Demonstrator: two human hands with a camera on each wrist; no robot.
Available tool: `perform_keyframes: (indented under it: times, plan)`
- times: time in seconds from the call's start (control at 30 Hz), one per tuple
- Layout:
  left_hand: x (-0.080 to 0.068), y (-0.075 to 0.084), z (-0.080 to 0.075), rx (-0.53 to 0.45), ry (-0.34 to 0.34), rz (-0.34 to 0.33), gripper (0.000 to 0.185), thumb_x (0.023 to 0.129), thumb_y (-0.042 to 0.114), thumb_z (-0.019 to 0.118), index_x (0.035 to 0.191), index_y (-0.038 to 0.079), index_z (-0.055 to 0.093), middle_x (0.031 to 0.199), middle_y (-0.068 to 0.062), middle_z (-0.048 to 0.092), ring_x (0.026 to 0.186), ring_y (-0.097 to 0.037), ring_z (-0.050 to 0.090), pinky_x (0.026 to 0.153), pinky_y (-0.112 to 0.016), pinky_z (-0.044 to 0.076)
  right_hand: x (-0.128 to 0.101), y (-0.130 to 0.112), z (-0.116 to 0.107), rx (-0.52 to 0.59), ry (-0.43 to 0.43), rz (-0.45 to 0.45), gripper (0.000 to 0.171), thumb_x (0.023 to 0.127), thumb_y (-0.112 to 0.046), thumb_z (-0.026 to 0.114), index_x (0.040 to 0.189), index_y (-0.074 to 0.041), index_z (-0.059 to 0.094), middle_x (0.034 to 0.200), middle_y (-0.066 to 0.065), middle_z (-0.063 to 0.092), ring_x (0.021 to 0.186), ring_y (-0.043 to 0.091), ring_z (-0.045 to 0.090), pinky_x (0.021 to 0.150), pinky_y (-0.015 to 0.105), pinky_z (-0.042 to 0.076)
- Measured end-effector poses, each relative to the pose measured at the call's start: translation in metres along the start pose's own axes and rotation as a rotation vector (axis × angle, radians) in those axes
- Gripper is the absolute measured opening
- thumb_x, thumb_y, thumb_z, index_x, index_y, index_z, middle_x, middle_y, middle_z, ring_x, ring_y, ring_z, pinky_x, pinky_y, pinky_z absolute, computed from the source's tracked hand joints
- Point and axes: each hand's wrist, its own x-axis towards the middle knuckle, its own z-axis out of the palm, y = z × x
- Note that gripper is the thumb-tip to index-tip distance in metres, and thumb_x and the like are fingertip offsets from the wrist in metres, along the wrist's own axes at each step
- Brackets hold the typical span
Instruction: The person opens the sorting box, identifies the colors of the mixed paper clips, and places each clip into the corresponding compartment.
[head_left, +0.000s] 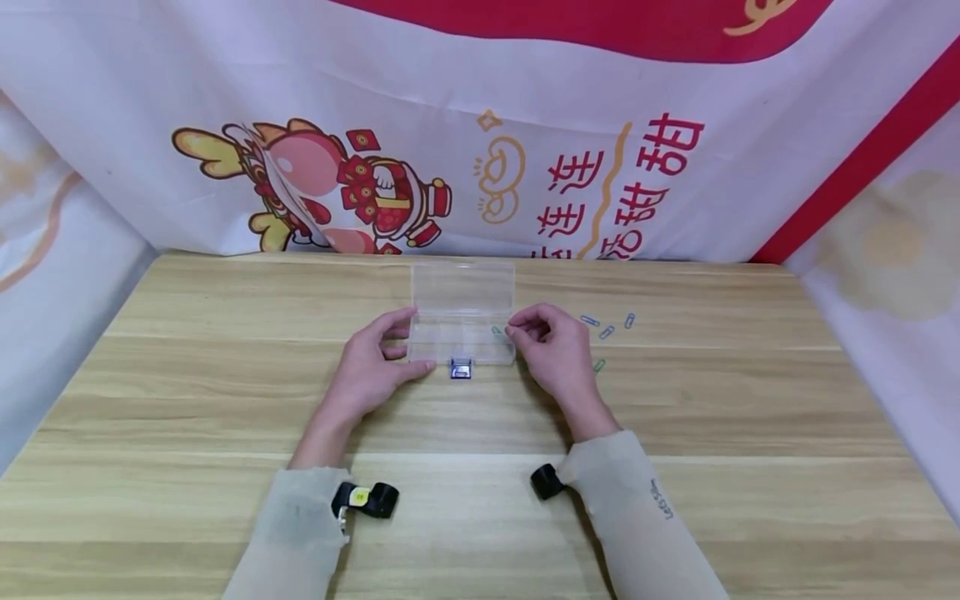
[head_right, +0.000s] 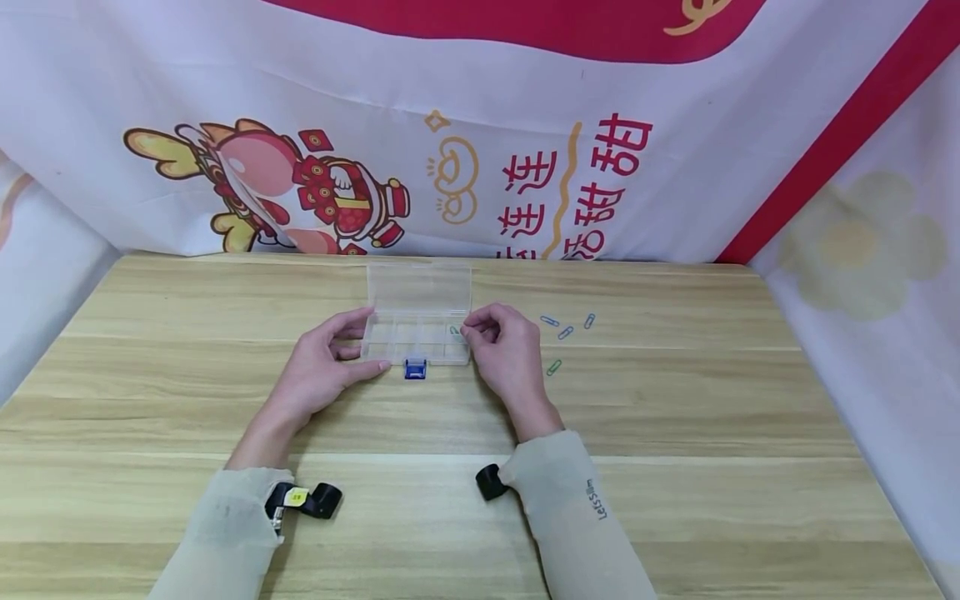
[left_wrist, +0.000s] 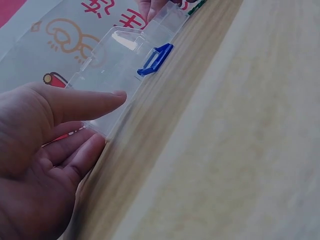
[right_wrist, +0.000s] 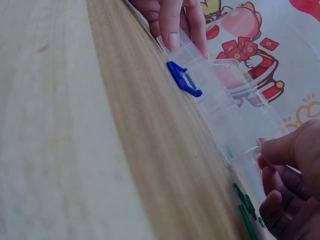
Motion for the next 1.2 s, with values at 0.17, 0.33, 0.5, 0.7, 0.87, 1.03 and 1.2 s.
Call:
perform_keyframes:
  times: [0.17, 0.33, 0.5, 0.7, 0.87, 1.03, 1.2]
  plan:
    - [-0.002, 0.001, 0.0, -0.007, -0.004, -0.009, 0.081, 0.092, 0.014, 0.086, 0.163, 0.023, 0.048, 0.152, -0.014, 0.058, 0.134, -0.034, 0.062, 0.117, -0.049, 0.055, 0.0, 0.0, 0.0, -0.006, 0.001, -0.007, 0.006, 0.098, -0.014, 0.08, 0.104, -0.012, 0.078, 0.097, 0.006, 0.075, 0.088, 0.022, 0.064, 0.078, 0.032, 0.056]
    - [-0.003, 0.003, -0.001, -0.01, -0.006, -0.016, 0.081, 0.092, 0.013, 0.086, 0.163, 0.024, 0.048, 0.153, -0.014, 0.058, 0.135, -0.035, 0.062, 0.119, -0.049, 0.054, -0.001, 0.0, 0.0, -0.01, 0.004, -0.014, 0.006, 0.098, -0.014, 0.08, 0.104, -0.012, 0.078, 0.097, 0.006, 0.075, 0.088, 0.022, 0.064, 0.077, 0.032, 0.055]
    - [-0.002, 0.0, -0.002, -0.012, -0.001, -0.025, 0.082, 0.091, 0.012, 0.087, 0.162, 0.025, 0.049, 0.154, -0.013, 0.058, 0.136, -0.035, 0.062, 0.118, -0.048, 0.054, -0.002, 0.002, -0.005, -0.004, -0.008, -0.04, 0.008, 0.099, -0.017, 0.079, 0.106, -0.013, 0.078, 0.1, 0.005, 0.075, 0.089, 0.021, 0.064, 0.077, 0.031, 0.056]
    - [0.0, 0.0, -0.002, -0.013, -0.005, -0.04, 0.082, 0.09, 0.011, 0.088, 0.161, 0.027, 0.05, 0.154, -0.011, 0.059, 0.135, -0.033, 0.063, 0.117, -0.047, 0.056, -0.009, 0.025, -0.036, 0.059, 0.028, 0.001, 0.011, 0.098, -0.023, 0.08, 0.107, -0.016, 0.079, 0.103, 0.004, 0.075, 0.092, 0.021, 0.064, 0.077, 0.028, 0.056]
    - [0.001, 0.002, -0.003, -0.011, -0.002, -0.05, 0.081, 0.09, 0.011, 0.088, 0.16, 0.026, 0.051, 0.155, -0.011, 0.058, 0.136, -0.034, 0.063, 0.117, -0.047, 0.055, -0.024, 0.051, -0.067, 0.079, 0.075, 0.108, 0.016, 0.097, -0.028, 0.082, 0.108, -0.017, 0.08, 0.106, 0.002, 0.074, 0.092, 0.019, 0.062, 0.071, 0.023, 0.056]
    - [0.0, 0.005, -0.005, -0.015, -0.003, -0.076, 0.081, 0.089, 0.01, 0.088, 0.16, 0.024, 0.051, 0.156, -0.011, 0.058, 0.136, -0.033, 0.063, 0.118, -0.047, 0.055, -0.038, 0.064, -0.085, 0.096, 0.098, 0.169, 0.021, 0.097, -0.029, 0.083, 0.111, -0.013, 0.081, 0.106, 0.002, 0.074, 0.09, 0.015, 0.063, 0.068, 0.019, 0.056]
    - [0.0, 0.008, -0.005, -0.023, -0.008, -0.079, 0.081, 0.088, 0.007, 0.088, 0.159, 0.021, 0.052, 0.156, -0.012, 0.058, 0.137, -0.034, 0.063, 0.118, -0.046, 0.055, -0.042, 0.067, -0.083, 0.013, 0.009, 0.082, 0.021, 0.096, -0.031, 0.084, 0.111, -0.017, 0.082, 0.11, 0.004, 0.075, 0.093, 0.017, 0.063, 0.075, 0.02, 0.054]
